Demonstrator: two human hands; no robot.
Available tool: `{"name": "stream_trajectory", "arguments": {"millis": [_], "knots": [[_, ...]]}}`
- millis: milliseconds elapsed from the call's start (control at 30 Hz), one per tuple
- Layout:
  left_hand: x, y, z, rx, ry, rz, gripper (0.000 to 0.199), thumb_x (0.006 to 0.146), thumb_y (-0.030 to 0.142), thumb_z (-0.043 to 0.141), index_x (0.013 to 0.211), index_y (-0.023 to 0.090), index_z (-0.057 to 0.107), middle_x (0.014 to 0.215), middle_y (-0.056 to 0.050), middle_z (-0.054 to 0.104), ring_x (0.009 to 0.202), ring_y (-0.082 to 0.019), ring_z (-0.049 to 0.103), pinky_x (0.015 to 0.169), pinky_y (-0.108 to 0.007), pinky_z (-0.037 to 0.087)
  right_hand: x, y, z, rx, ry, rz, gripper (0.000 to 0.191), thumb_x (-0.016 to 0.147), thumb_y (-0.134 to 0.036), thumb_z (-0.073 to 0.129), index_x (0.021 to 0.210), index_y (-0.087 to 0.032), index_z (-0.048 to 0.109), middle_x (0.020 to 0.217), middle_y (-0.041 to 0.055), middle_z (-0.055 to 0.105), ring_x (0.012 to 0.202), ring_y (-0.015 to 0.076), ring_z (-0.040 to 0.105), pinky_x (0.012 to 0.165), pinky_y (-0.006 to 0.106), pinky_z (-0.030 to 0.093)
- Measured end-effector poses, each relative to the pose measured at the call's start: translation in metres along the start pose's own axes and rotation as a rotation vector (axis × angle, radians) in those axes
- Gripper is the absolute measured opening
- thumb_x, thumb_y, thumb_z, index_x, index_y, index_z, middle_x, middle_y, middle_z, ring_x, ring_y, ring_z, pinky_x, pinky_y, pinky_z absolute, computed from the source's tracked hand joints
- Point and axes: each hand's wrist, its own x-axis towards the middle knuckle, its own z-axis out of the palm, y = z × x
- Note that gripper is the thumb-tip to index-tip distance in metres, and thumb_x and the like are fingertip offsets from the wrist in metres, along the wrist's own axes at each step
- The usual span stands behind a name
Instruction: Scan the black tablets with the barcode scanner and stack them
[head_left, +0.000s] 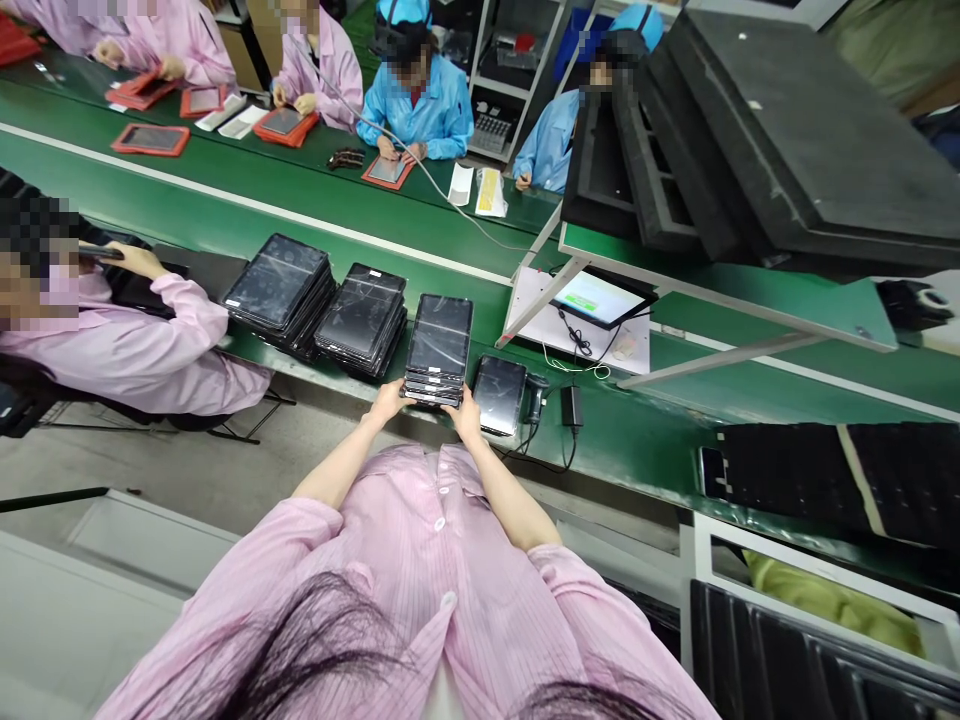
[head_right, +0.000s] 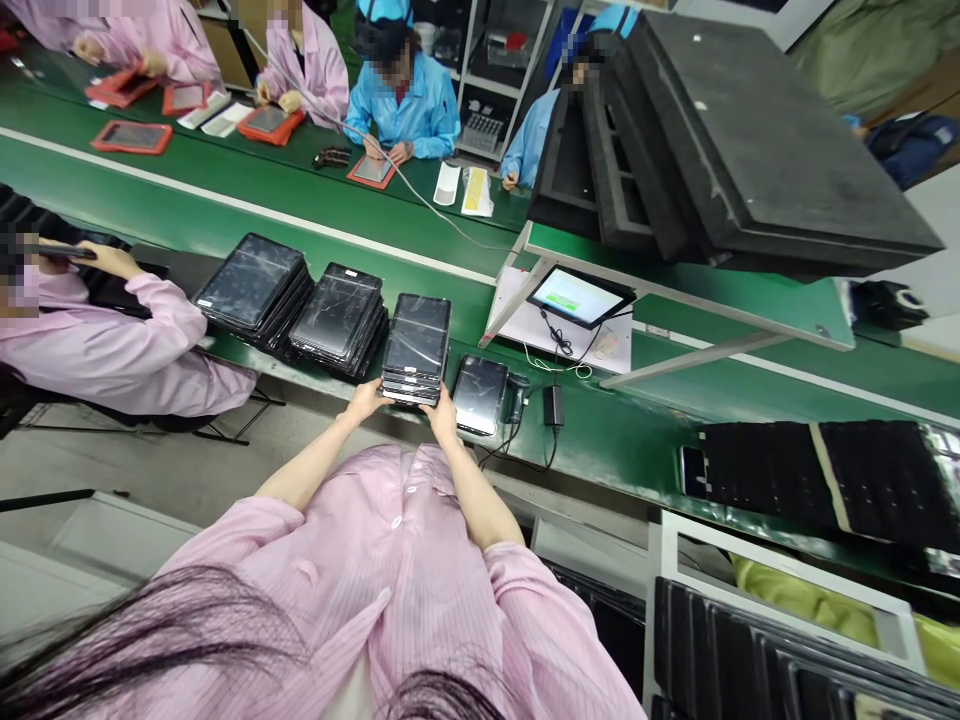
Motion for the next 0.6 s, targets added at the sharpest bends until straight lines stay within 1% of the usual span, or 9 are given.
{"name": "stream_trajectory", "arguments": {"millis": [100,233,367,467,533,600], "knots": [[0.004,0.002,-0.001,0.023,0.005,-0.031,0.048,0.09,0.022,0.096,0.134,0.013,0.079,0.121,-0.015,0.088,0.112,-0.028,0.082,0.101,-0.031,0.06,0.004,-0.005,0.0,-0.019,0.015,0.033,0.084,0.089,-0.025,0.09,0.165,-0.021,0.054,0.142,0.0165,0.081,0.133,0.0349,0.078,0.121,0.05,0.058],[0.01,0.005,-0.002,0.069,0.011,-0.066,0.05,0.091,0.027,0.096,0.136,0.014,0.079,0.117,-0.015,0.089,0.109,-0.027,0.083,0.098,-0.029,0.06,0.009,-0.012,-0.001,-0.033,0.028,0.051,0.075,0.09,-0.023,0.088,0.159,-0.021,0.058,0.142,0.0169,0.081,0.131,0.0342,0.078,0.12,0.049,0.057],[0.015,0.006,0.0,0.083,0.01,-0.083,0.046,0.091,0.028,0.095,0.133,0.016,0.08,0.116,-0.014,0.089,0.108,-0.026,0.083,0.098,-0.03,0.06,0.008,-0.02,-0.001,-0.019,0.046,0.068,0.071,0.09,-0.022,0.088,0.155,-0.019,0.06,0.141,0.0177,0.08,0.131,0.0342,0.077,0.12,0.049,0.056],[0.014,0.005,0.002,0.063,0.024,-0.1,0.045,0.092,0.027,0.094,0.133,0.014,0.08,0.116,-0.016,0.089,0.107,-0.027,0.083,0.098,-0.032,0.06,0.008,-0.024,0.0,0.019,0.051,0.081,0.071,0.089,-0.02,0.088,0.154,-0.016,0.061,0.145,0.0196,0.076,0.133,0.0329,0.073,0.123,0.048,0.053],[0.01,0.003,0.003,0.026,0.024,-0.097,0.051,0.09,0.026,0.095,0.136,0.012,0.079,0.117,-0.017,0.088,0.107,-0.028,0.083,0.098,-0.032,0.061,0.008,-0.024,-0.006,0.073,0.016,0.085,0.071,0.087,-0.018,0.088,0.153,-0.012,0.061,0.151,0.0211,0.071,0.135,0.0303,0.069,0.124,0.045,0.05],[0.005,0.001,0.001,-0.036,-0.001,-0.075,0.061,0.086,0.028,0.099,0.141,0.012,0.077,0.119,-0.016,0.088,0.109,-0.029,0.083,0.1,-0.032,0.061,0.007,-0.018,-0.021,0.13,-0.052,0.084,0.062,0.087,-0.017,0.086,0.146,-0.012,0.066,0.15,0.0182,0.071,0.129,0.026,0.07,0.118,0.039,0.054]]}}
